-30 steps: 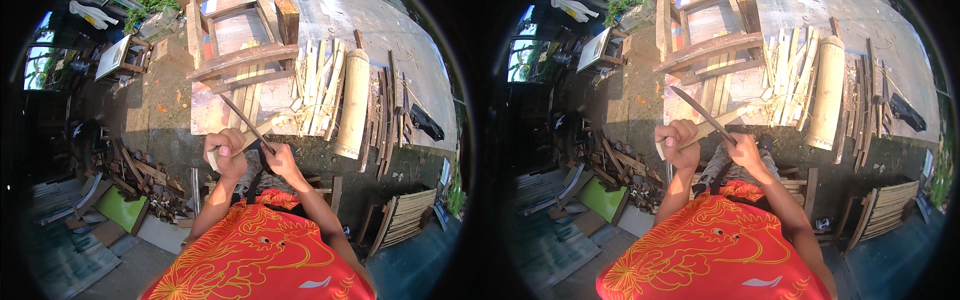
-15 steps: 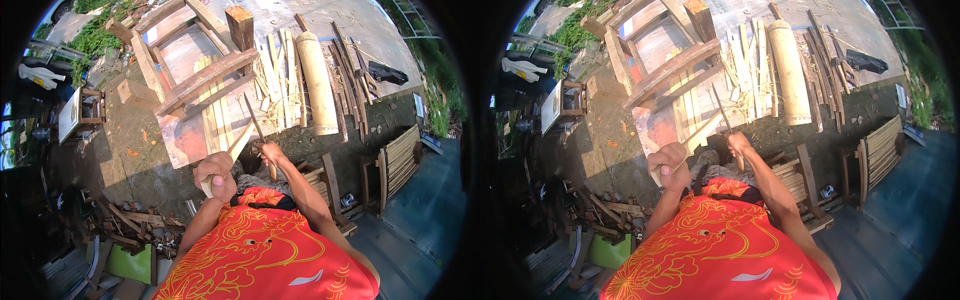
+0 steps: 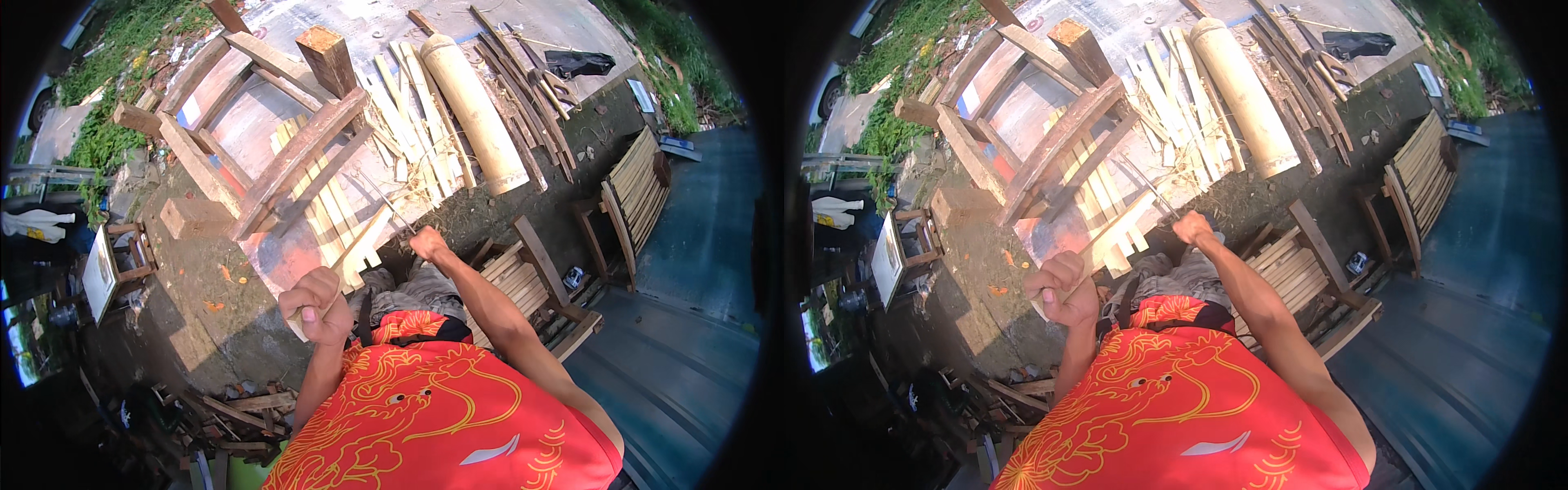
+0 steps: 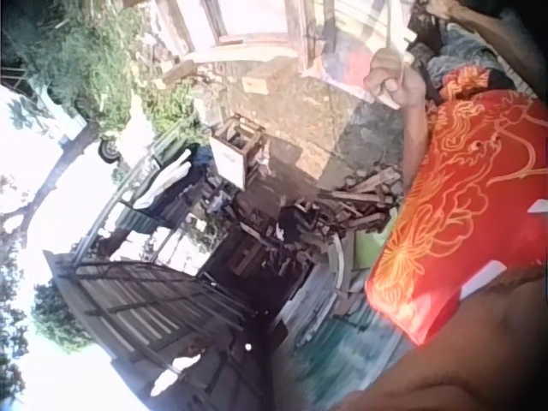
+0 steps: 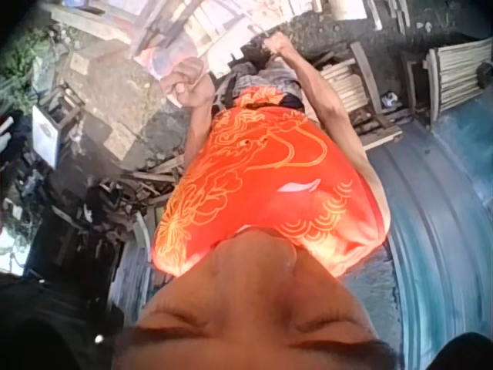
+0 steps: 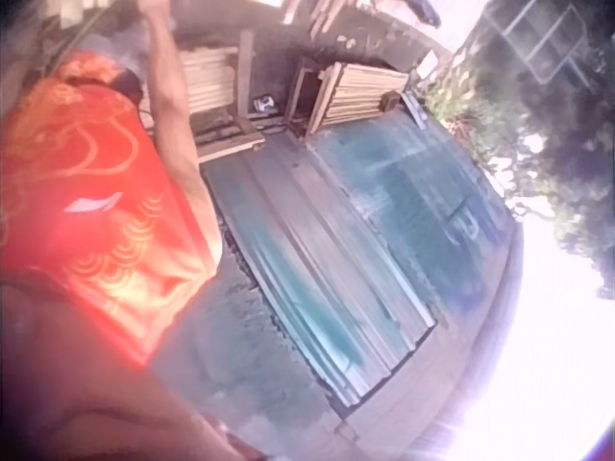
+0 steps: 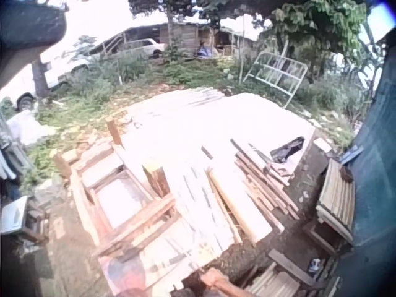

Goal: The person uses a machete to split bamboo strips into thinner pieces on a wooden workbench. They repeatedly position the bamboo, strike it with the machete, and separate the resulting strips, accumulating a pile of split bamboo on the bench.

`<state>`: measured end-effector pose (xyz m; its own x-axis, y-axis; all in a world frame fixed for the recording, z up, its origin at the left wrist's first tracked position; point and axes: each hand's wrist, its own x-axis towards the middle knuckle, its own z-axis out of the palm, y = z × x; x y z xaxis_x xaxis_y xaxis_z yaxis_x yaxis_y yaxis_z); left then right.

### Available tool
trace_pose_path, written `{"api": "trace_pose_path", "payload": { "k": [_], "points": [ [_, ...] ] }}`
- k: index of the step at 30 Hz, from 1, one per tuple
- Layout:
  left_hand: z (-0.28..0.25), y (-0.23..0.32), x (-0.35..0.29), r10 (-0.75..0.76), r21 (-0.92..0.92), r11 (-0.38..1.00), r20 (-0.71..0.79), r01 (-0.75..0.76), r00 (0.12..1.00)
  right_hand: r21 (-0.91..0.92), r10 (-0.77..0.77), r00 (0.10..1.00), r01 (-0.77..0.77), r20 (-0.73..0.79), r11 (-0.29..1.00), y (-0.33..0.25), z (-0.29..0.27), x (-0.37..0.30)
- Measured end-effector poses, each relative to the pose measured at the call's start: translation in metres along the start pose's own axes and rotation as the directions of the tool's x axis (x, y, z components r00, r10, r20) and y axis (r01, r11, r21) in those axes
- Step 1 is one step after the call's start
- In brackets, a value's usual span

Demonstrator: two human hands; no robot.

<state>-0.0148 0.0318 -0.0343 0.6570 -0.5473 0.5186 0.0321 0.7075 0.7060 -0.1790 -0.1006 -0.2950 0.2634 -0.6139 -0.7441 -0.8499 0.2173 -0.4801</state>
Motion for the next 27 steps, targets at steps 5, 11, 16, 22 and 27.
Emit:
{"api": "trace_pose_path", "payload": {
  "k": [5, 11, 16, 22, 27],
  "points": [
    [-0.013, -0.011, 0.021, -0.032, -0.03, 0.999, 0.017, 0.032, 0.999, 0.609, -0.089, 0.707, -0.531, 0.702, 0.589, 0.002, 0.0, 0.006],
    [-0.01, -0.011, 0.029, -0.072, -0.041, 0.996, 0.042, 0.074, 0.996, 0.151, -0.145, 0.987, 0.134, 0.067, 0.979, -0.07, -0.024, -0.084],
    [-0.006, -0.007, 0.023, -0.076, -0.005, 0.997, 0.097, 0.076, 0.992, 0.087, -0.553, 0.832, 0.554, -0.041, 0.828, -0.086, -0.01, -0.125],
    [0.002, 0.0, 0.003, -0.002, 0.065, 0.998, 0.186, -0.011, 0.983, -0.067, -0.009, 0.992, 0.0, -0.128, 0.998, -0.026, 0.001, -0.019],
    [0.005, -0.008, -0.001, 0.037, 0.024, 0.999, 0.149, -0.041, 0.988, 0.698, -0.089, 0.805, -0.446, 0.586, 0.56, 0.003, 0.015, -0.001]
  ]
}}
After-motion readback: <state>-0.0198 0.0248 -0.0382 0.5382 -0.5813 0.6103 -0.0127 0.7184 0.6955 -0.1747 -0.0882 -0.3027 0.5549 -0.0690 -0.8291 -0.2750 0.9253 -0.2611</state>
